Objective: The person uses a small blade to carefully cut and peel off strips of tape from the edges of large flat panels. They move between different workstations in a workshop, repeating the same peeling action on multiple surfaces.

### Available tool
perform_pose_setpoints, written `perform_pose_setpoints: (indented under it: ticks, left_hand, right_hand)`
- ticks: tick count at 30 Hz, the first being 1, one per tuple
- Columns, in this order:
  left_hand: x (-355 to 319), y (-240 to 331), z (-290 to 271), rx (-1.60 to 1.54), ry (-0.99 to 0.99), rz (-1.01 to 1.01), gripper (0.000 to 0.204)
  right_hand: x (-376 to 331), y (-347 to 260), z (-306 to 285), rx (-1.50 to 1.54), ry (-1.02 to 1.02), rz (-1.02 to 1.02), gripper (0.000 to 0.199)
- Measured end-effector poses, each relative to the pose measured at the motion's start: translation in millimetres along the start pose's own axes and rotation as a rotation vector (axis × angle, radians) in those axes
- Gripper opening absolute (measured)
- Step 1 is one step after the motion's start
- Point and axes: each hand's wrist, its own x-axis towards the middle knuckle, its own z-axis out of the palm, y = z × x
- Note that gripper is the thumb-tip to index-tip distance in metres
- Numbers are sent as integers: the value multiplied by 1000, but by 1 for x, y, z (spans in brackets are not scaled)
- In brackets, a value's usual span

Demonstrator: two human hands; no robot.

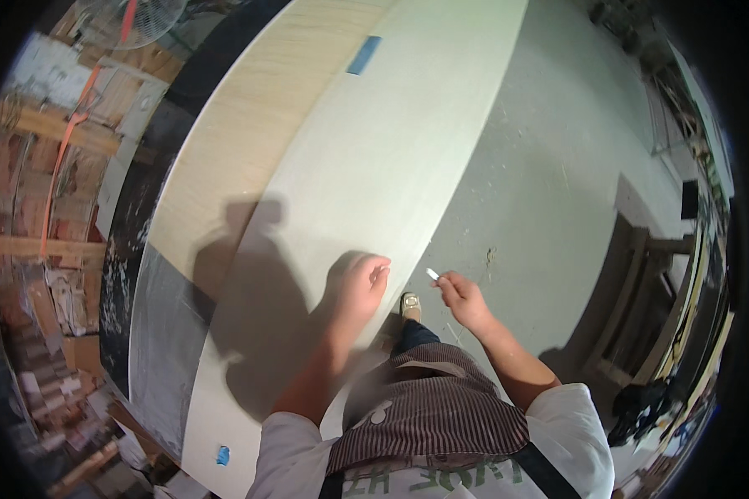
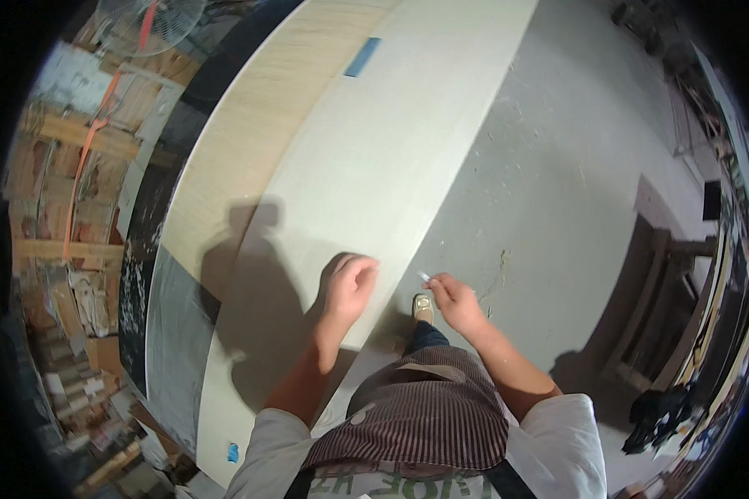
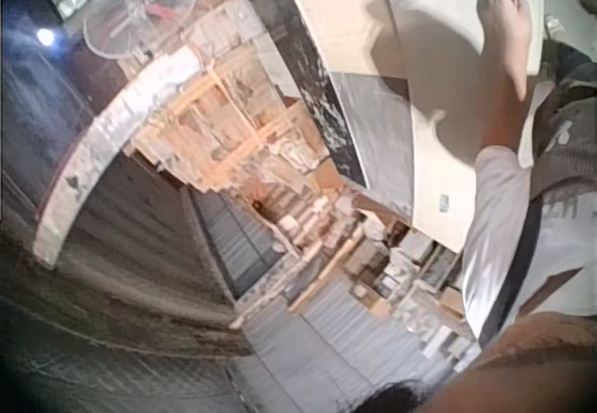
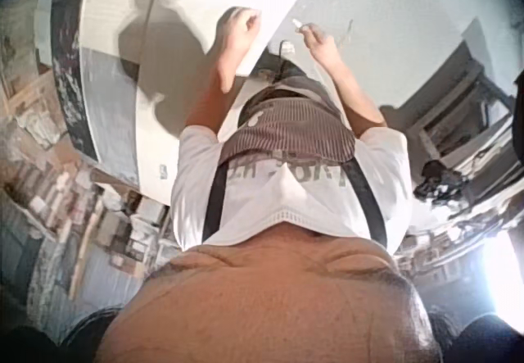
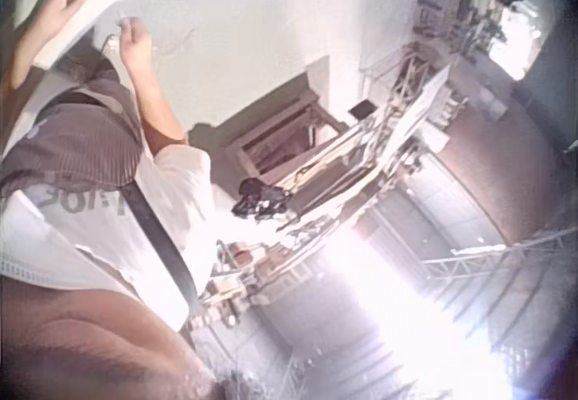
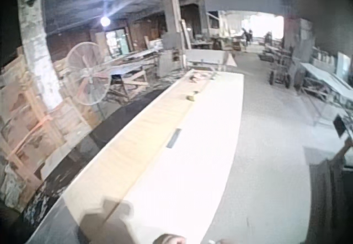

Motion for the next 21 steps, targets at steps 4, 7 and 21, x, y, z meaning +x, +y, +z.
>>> perform_pose_setpoints:
  ticks: [4,7,21]
  left_hand:
    - [21,-5,8,177,-93,245,17]
    - [23,-13,9,270,-135,416,17]
    - [30,-16,7,354,-241,543,11]
  right_hand:
    - [8,-22,30,-113,-37,-90,23]
    - [15,-22,46,-178,16,-183,21]
    - [14,-25,59,-370,189,-220,22]
